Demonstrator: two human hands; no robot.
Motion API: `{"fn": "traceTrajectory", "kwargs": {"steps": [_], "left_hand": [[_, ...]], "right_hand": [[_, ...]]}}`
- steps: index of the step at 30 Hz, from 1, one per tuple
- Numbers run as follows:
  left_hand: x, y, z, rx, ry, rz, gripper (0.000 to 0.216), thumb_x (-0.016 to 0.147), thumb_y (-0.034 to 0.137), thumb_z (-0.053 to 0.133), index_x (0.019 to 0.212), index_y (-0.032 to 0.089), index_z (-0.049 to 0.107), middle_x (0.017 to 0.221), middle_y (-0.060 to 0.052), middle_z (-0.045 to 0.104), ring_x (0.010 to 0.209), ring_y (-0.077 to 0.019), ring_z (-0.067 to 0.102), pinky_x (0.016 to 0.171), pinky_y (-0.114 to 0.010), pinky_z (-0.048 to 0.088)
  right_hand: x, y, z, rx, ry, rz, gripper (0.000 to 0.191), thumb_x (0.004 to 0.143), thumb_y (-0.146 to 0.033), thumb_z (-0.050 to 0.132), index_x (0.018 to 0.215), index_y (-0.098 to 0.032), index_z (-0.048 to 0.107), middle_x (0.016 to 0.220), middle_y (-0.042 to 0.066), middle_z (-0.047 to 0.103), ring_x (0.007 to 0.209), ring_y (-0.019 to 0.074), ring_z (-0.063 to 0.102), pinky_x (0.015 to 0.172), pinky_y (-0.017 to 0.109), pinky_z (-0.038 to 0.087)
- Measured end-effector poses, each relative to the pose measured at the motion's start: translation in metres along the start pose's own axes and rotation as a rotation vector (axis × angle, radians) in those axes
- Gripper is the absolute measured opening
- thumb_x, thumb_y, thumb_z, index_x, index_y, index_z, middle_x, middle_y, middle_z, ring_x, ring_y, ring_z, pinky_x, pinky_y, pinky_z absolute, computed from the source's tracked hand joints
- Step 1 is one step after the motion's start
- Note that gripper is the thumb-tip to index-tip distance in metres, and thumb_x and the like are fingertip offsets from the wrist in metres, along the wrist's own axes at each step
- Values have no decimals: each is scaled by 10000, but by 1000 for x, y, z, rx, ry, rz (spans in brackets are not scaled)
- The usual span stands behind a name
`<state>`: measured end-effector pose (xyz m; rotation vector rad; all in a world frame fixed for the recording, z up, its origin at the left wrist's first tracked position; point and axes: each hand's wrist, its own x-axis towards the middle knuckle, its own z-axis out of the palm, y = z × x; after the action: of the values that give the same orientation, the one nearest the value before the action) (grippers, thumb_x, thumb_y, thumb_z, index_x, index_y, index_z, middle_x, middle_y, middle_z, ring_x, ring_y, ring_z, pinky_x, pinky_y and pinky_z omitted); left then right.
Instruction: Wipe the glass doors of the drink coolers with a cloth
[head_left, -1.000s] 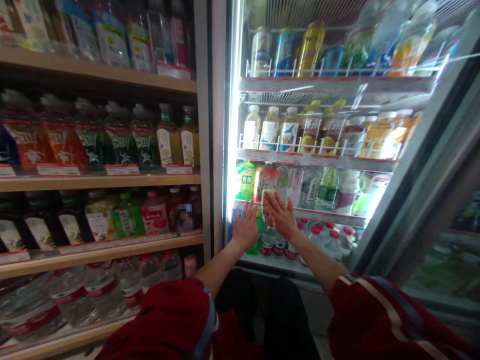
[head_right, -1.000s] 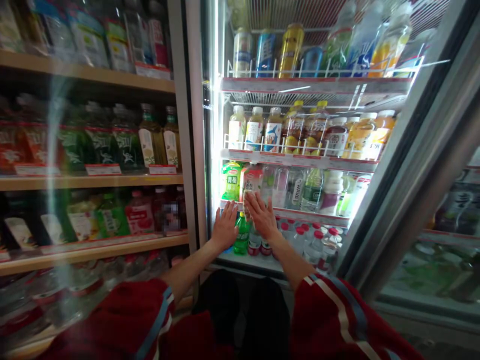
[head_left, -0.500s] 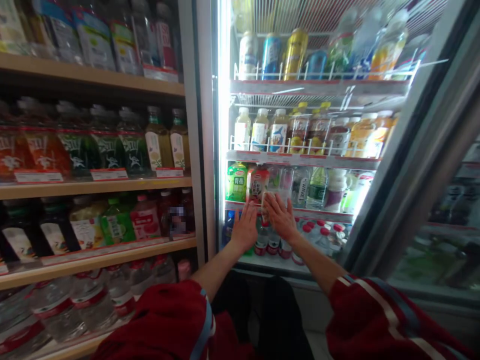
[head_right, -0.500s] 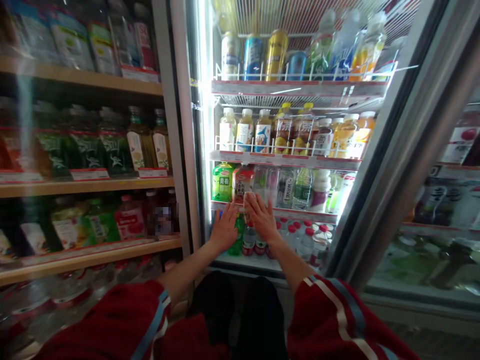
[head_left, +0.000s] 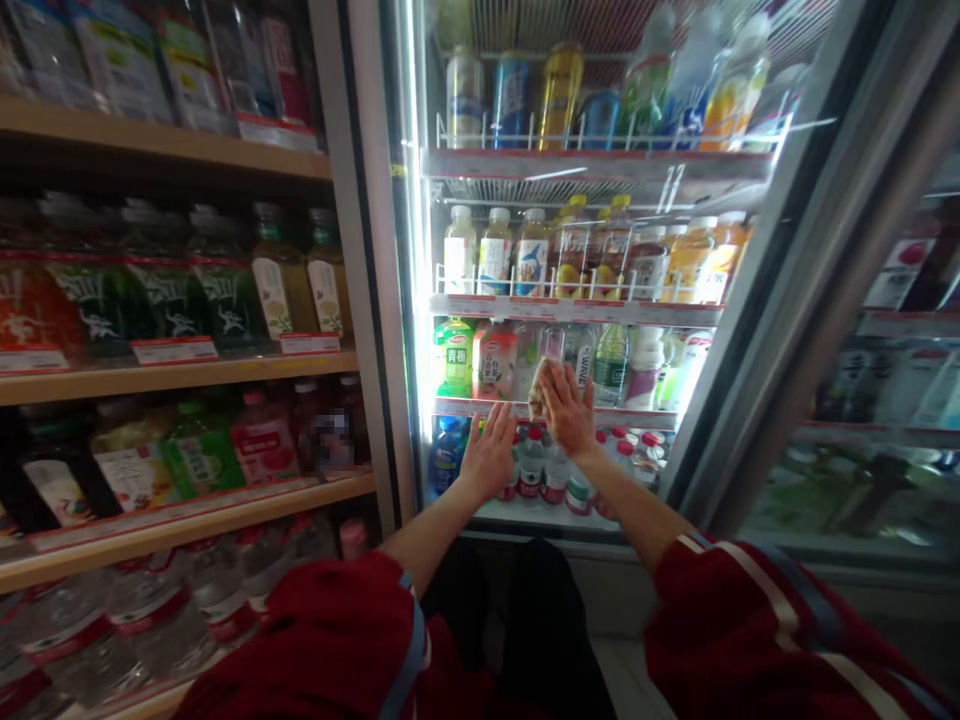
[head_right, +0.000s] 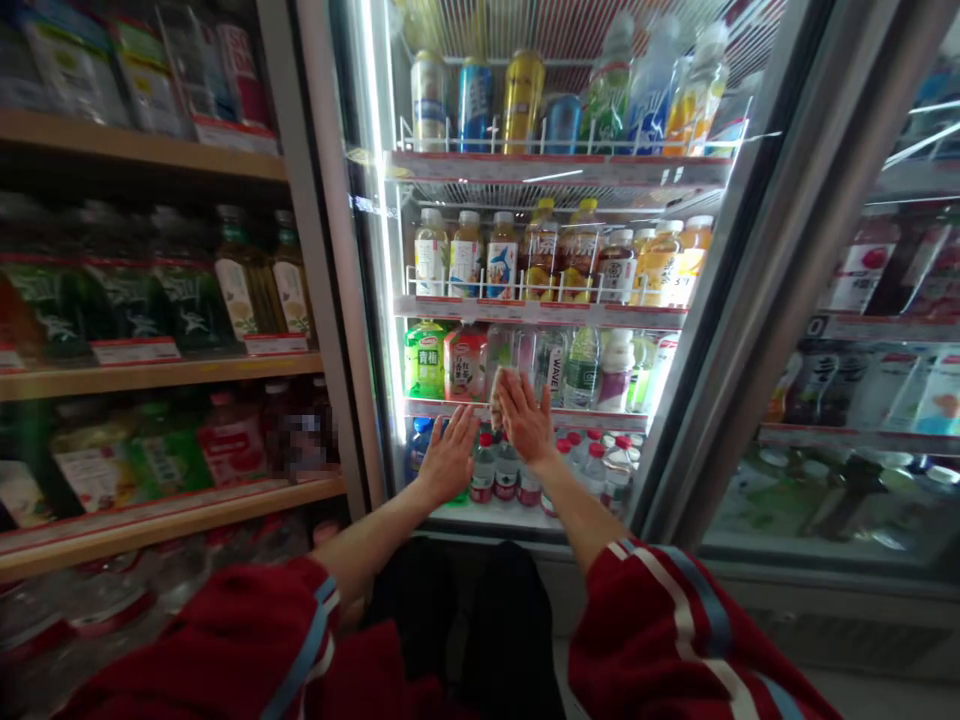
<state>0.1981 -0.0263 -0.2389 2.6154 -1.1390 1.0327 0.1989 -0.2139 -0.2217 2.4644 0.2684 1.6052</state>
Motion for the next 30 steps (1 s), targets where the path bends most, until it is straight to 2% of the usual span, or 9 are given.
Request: {"fn": "traceTrajectory", "kwargs": {"steps": [3, 11, 17, 24, 30], "left_hand": [[3, 1, -2, -12, -5, -9, 618, 783, 157, 435, 1390, 90, 338, 1508, -157, 253, 1412, -262, 183, 1126, -524, 187], [4, 3, -2, -15, -2, -10, 583, 801, 169, 420, 1375, 86, 360, 1503, -157, 268, 1408, -260, 198, 1128, -518, 194], [7, 5, 0, -36, -3, -42, 598, 796, 161, 420, 1383, 78, 345, 1510, -151, 249, 1410, -260, 188, 1128, -527, 192], [1, 6, -1, -48, -45, -72, 582, 807, 169, 424, 1379, 81, 357, 1510, -146, 252, 1408, -263, 196, 1128, -524, 203], [-1, 5, -3, -79, -80, -91, 575, 831, 194, 415, 1390, 80, 341, 1523, -142, 215, 1417, -258, 160, 1137, -525, 174]], "right_hand": [[8, 10, 0, -15, 52, 52, 507, 883, -190, 404, 1389, -179, 402, 1490, 105, 323, 1425, 225, 137, 1137, 523, 69], [-23, 4, -2, -28, -32, -69, 496, 851, -150, 435, 1343, -203, 464, 1455, 81, 393, 1416, 216, 178, 1142, 504, 67], [-1, 18, -3, -50, 53, 40, 512, 871, -184, 413, 1383, -182, 412, 1476, 102, 352, 1415, 217, 178, 1137, 495, 83], [-31, 15, -6, -30, -5, -43, 497, 864, -179, 408, 1359, -199, 452, 1449, 86, 402, 1398, 223, 233, 1143, 483, 76], [-20, 32, -8, -37, 63, 29, 510, 881, -212, 424, 1390, -172, 405, 1474, 109, 355, 1393, 238, 238, 1138, 485, 82]]}}
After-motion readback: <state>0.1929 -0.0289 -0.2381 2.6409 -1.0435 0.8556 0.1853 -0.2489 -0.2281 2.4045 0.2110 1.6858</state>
